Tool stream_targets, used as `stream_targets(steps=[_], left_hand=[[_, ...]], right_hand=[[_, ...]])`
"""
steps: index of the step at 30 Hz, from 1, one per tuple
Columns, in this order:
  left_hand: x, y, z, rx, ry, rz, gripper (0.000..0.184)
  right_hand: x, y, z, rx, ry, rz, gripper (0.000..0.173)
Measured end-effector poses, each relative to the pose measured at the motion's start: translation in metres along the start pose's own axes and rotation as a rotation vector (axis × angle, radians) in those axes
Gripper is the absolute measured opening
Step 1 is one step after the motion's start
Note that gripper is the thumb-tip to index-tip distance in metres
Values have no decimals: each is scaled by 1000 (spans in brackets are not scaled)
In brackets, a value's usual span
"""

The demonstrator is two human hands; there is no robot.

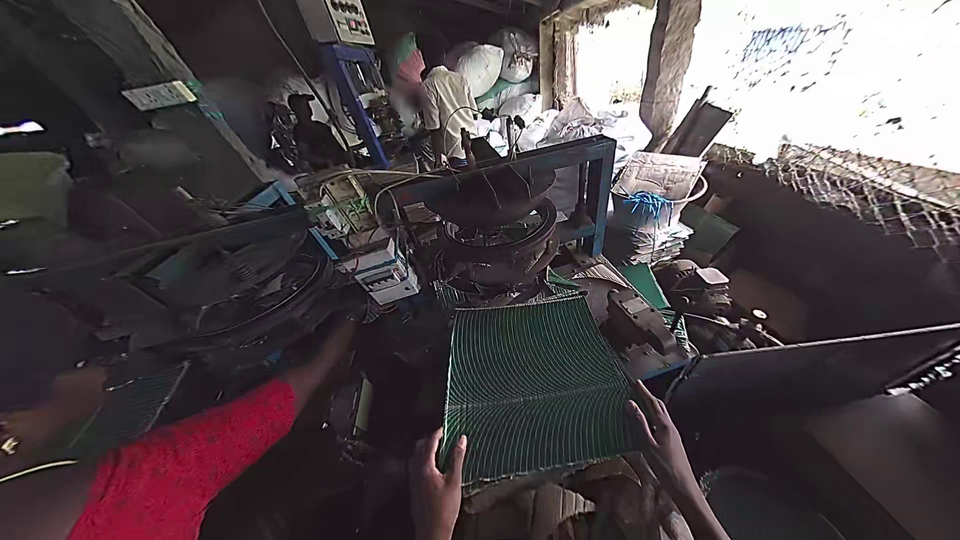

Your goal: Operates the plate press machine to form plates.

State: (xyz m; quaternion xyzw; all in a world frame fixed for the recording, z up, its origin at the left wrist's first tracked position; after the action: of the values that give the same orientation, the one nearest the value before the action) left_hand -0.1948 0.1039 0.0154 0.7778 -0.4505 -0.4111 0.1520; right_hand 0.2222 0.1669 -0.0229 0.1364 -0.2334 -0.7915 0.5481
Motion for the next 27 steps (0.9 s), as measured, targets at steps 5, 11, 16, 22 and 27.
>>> stream_targets(steps=[5,11,16,22,27], left_hand=[[12,27,-48,-33,-160,-147,51],[8,28,-61,427,77,-115,52],[4,21,-46,654,242,-168,47],[-73,30,-50,895,315,-165,53],[-203,-12,-42,926,205,-112,52]], right_hand=[[22,-2,-10,-151,99,-62,65],[29,10,-9,-253,168,-97,62],[44,45,6,-217,300,-159,55],[64,76,26,-254,328,-224,57],[58,79,34,-211,333,-236,50]])
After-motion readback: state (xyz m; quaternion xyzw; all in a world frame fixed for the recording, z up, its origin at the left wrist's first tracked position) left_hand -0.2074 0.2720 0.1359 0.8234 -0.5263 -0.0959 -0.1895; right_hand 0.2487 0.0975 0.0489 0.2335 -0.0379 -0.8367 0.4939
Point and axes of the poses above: each hand's wrist, its own x-axis away from the middle knuckle, its own y-axis out of the back of the hand, z = x × y, the point moved 7 cm from there along -x, towards the middle knuckle, and after that the axes turned 15 degrees about -y, right-handed, at the moved point
